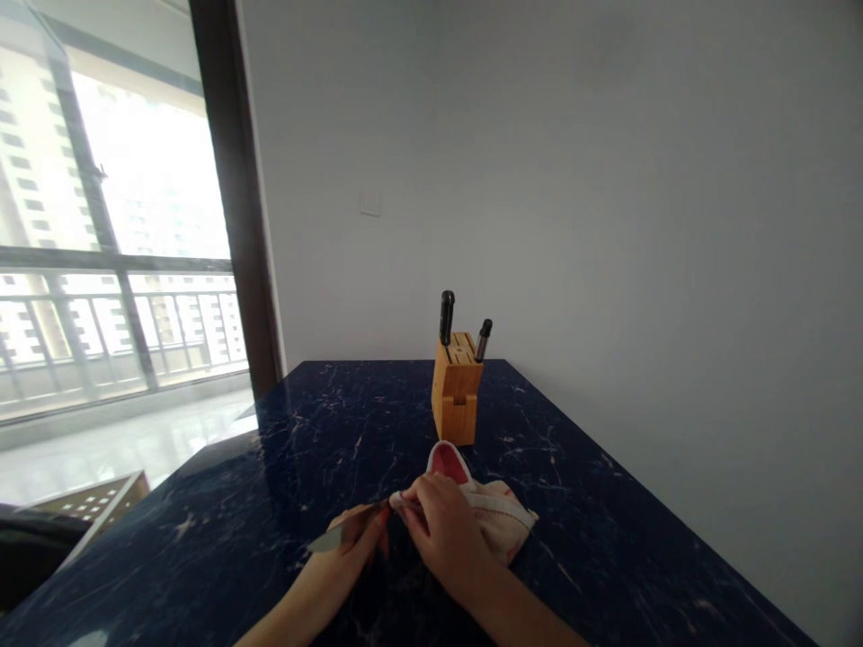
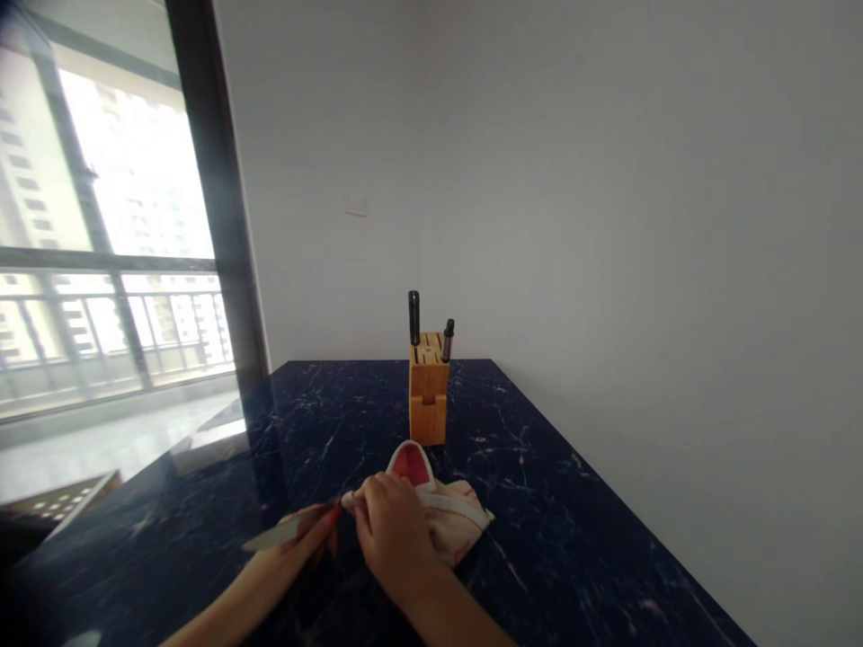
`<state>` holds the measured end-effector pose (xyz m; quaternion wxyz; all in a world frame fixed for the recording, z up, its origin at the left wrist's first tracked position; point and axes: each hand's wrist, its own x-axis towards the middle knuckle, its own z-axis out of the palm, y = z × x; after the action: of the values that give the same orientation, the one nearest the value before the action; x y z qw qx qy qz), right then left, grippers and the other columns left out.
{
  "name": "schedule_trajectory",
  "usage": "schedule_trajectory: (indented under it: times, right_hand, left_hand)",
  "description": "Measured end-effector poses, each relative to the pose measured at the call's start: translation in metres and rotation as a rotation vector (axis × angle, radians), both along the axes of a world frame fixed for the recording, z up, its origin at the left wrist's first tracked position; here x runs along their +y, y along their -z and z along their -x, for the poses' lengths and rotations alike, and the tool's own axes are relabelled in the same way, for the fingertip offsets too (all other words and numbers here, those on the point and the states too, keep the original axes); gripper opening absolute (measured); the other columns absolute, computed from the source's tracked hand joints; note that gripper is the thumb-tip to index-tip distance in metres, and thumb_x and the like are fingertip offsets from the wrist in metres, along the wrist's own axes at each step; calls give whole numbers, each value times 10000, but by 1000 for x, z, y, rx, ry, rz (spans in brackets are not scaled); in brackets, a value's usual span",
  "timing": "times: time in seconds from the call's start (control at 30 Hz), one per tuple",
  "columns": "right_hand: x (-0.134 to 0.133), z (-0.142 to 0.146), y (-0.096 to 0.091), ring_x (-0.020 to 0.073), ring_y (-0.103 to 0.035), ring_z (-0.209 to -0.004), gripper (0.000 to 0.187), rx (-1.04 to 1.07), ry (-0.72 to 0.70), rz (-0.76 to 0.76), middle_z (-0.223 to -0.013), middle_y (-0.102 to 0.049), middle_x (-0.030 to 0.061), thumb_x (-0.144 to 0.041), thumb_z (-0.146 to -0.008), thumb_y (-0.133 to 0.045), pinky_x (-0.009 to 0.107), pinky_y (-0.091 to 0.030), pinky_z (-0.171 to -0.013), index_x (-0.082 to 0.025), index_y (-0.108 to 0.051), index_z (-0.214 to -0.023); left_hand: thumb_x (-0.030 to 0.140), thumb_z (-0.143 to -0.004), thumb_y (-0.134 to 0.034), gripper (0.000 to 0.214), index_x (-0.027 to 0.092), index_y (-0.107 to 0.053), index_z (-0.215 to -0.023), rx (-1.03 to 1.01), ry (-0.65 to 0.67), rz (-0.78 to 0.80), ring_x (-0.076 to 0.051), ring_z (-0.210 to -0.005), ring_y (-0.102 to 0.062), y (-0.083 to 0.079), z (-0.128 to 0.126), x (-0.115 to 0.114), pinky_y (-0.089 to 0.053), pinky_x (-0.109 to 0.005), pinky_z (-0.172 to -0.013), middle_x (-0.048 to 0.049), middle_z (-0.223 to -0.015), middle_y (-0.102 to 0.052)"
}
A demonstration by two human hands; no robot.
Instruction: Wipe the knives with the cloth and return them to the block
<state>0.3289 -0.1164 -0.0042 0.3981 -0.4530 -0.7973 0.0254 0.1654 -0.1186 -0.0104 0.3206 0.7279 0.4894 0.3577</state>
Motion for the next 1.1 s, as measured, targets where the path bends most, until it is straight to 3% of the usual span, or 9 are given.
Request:
schedule_trajectory:
  times: [0.13, 0.37, 0.5, 0.63, 0.9, 1.1]
  right_hand:
    - [4, -1, 1, 168, -499, -749, 99, -10, 97, 33, -769, -544, 15, -99, -774, -490, 288, -372, -680, -191, -470, -741]
    - [0, -1, 1, 149, -502, -788, 115, 9, -41, -5, -806, -552, -1, -86, -773, -489, 265, -372, -711, -200, -477, -788]
    - [5, -3, 1, 163, -507, -746, 82, -15, 91, 6, -761, -549, 10, -130, -793, -483, 283, -369, -682, -195, -477, -743]
    - [10, -6, 1, 163, -511, -724, 101, 31, 157, 17, -737, -540, 16, -184, -820, -469, 284, -374, -676, -194, -474, -719]
    - [3, -1, 2, 150, -505, -766, 64, 56, -15, -15, -787, -548, 5, -142, -806, -476, 260, -376, -690, -200, -480, -778]
    - [11, -8, 4, 163, -504, -713, 74, 38, 179, -47, -733, -542, 2, -188, -810, -476, 288, -355, -672, -207, -474, -739]
  left_hand:
    - [431, -851, -360, 397, 185, -557, -609, 9, -2, -23, -140, -570, -512, 4, -1, 3, -396, -214, -590, 23, -577, -518]
    - [439, -837, -388, 369, 182, -577, -653, -46, 53, 20, -142, -603, -515, 8, -1, 2, -402, -210, -588, 9, -643, -578]
    - [422, -836, -384, 366, 189, -562, -617, -34, -44, -21, -163, -657, -530, 0, 1, -2, -401, -243, -677, 2, -668, -585]
    - [435, -849, -351, 414, 195, -514, -554, -30, -94, -93, -168, -626, -508, -1, 6, -3, -387, -252, -648, 13, -599, -516]
    - [428, -824, -393, 357, 198, -585, -631, -59, -75, -53, -202, -772, -545, 2, 5, -2, -391, -275, -759, -16, -737, -604]
    - [476, -829, -367, 426, 195, -527, -551, -124, -128, -29, -166, -608, -493, -2, 5, -5, -382, -250, -643, 17, -577, -510]
